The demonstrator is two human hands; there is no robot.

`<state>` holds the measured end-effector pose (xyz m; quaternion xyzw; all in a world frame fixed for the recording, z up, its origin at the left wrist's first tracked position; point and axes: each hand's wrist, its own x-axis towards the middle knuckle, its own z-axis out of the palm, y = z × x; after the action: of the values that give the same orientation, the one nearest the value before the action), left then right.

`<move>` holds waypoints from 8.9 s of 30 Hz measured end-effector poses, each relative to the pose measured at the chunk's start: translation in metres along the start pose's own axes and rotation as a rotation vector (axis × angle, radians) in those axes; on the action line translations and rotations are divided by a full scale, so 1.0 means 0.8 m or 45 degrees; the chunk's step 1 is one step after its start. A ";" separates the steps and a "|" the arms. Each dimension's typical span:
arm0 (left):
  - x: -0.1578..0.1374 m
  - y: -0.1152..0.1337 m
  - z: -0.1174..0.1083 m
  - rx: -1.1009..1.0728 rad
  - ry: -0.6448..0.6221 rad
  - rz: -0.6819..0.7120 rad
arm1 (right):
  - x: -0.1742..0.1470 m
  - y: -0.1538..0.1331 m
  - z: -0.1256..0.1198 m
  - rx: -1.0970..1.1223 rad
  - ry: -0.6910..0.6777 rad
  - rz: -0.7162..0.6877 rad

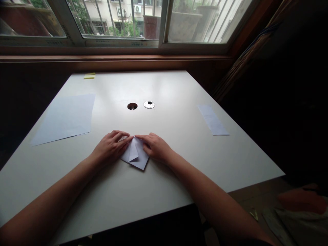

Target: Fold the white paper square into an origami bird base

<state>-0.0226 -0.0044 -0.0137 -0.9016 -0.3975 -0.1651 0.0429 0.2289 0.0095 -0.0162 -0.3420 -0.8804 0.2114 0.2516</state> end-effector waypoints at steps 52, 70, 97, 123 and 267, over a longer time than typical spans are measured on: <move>0.003 0.008 -0.009 0.127 -0.086 -0.016 | -0.006 -0.006 0.007 -0.070 0.083 -0.228; -0.004 -0.005 -0.001 -0.016 -0.052 -0.035 | -0.011 -0.007 0.009 -0.292 -0.039 -0.323; -0.002 0.002 0.003 0.041 -0.056 -0.113 | -0.013 -0.007 0.004 -0.341 -0.079 -0.349; 0.001 0.002 0.002 0.019 -0.058 -0.169 | -0.014 -0.005 0.002 -0.363 -0.102 -0.400; -0.008 -0.011 -0.012 -0.310 -0.268 0.429 | -0.016 0.010 -0.007 -0.486 0.107 -0.186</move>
<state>-0.0357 -0.0051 -0.0075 -0.9660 -0.2208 -0.1076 -0.0810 0.2443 0.0073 -0.0196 -0.3271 -0.9156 0.0074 0.2336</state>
